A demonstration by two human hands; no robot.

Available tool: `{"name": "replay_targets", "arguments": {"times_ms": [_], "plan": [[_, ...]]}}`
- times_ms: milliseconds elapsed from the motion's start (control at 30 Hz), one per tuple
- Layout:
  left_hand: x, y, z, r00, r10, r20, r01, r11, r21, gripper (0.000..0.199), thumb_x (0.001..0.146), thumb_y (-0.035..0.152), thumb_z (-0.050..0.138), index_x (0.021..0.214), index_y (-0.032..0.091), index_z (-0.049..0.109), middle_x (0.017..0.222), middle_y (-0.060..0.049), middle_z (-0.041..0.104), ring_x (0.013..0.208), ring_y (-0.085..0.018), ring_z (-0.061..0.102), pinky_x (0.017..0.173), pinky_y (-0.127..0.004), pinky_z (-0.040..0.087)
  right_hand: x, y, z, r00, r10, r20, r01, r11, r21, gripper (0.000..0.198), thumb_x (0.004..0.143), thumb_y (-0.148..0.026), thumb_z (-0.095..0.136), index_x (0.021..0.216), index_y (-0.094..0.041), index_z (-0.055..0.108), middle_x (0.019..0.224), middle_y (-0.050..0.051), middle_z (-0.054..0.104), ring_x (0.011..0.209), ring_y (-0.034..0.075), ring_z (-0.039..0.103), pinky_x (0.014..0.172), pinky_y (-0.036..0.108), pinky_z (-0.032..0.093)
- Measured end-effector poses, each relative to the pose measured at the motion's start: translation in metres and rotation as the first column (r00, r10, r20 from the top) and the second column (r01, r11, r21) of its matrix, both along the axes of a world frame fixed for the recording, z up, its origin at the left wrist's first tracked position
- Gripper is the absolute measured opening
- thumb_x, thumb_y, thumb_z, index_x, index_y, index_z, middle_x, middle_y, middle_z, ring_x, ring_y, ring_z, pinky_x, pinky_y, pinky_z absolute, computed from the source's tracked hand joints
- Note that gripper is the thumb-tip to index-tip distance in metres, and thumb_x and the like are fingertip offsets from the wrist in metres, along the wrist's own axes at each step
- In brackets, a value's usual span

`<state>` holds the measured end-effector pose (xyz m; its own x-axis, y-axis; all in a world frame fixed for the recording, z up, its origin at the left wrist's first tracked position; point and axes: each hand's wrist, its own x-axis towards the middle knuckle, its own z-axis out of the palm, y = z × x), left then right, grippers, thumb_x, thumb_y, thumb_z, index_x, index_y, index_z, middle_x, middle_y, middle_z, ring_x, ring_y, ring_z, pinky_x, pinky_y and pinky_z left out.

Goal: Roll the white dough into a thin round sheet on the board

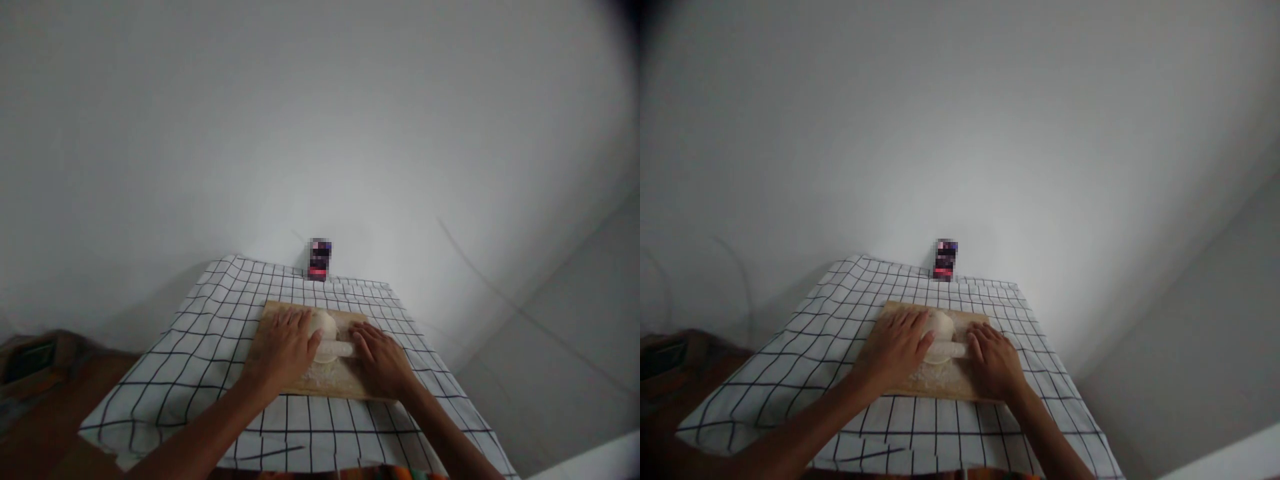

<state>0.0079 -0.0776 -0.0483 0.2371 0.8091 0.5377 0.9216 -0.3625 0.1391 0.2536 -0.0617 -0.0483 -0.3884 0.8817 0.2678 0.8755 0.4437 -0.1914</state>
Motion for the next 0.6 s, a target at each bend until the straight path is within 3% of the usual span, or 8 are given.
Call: {"name": "replay_targets", "arguments": {"times_ms": [167, 333, 467, 600], "plan": [[0.002, 0.003, 0.007, 1.0, 0.021, -0.011, -0.022, 0.998, -0.062, 0.038, 0.103, 0.034, 0.043, 0.13, 0.012, 0.059, 0.126, -0.019, 0.07, 0.121, -0.034, 0.061, 0.105, -0.055, 0.046, -0.006, -0.003, 0.002, 0.996, -0.089, -0.019, 0.09, 0.996, 0.016, 0.049, 0.109, -0.034, 0.025, 0.131, -0.02, 0.066, 0.145, 0.01, 0.062, 0.138, 0.023, 0.054, 0.114, 0.043, 0.044], [0.001, -0.001, 0.002, 1.0, 0.013, 0.003, -0.013, 0.999, -0.039, 0.043, 0.103, 0.04, 0.044, 0.136, 0.014, 0.056, 0.134, -0.018, 0.066, 0.128, -0.035, 0.057, 0.111, -0.058, 0.042, -0.008, -0.012, -0.006, 0.99, -0.142, 0.021, 0.139, 0.987, 0.081, 0.046, 0.108, -0.033, 0.029, 0.134, -0.021, 0.065, 0.144, 0.009, 0.063, 0.143, 0.026, 0.048, 0.118, 0.05, 0.038], [0.002, 0.004, 0.004, 0.999, 0.036, 0.011, -0.035, 0.997, -0.074, 0.041, 0.103, 0.034, 0.042, 0.134, 0.011, 0.058, 0.13, -0.02, 0.068, 0.125, -0.035, 0.059, 0.108, -0.057, 0.044, -0.012, -0.016, -0.005, 0.985, -0.174, 0.006, 0.173, 0.983, 0.053, 0.048, 0.109, -0.031, 0.026, 0.133, -0.02, 0.065, 0.145, 0.008, 0.062, 0.138, 0.024, 0.054, 0.115, 0.047, 0.042], [0.004, -0.001, -0.002, 0.999, 0.046, -0.01, -0.046, 0.998, -0.031, 0.042, 0.104, 0.036, 0.04, 0.135, 0.012, 0.057, 0.136, -0.02, 0.065, 0.131, -0.035, 0.056, 0.112, -0.059, 0.041, -0.014, -0.02, -0.008, 0.977, -0.214, -0.015, 0.215, 0.974, 0.074, 0.047, 0.108, -0.031, 0.028, 0.132, -0.02, 0.066, 0.145, 0.007, 0.062, 0.14, 0.025, 0.052, 0.116, 0.048, 0.042]]}}
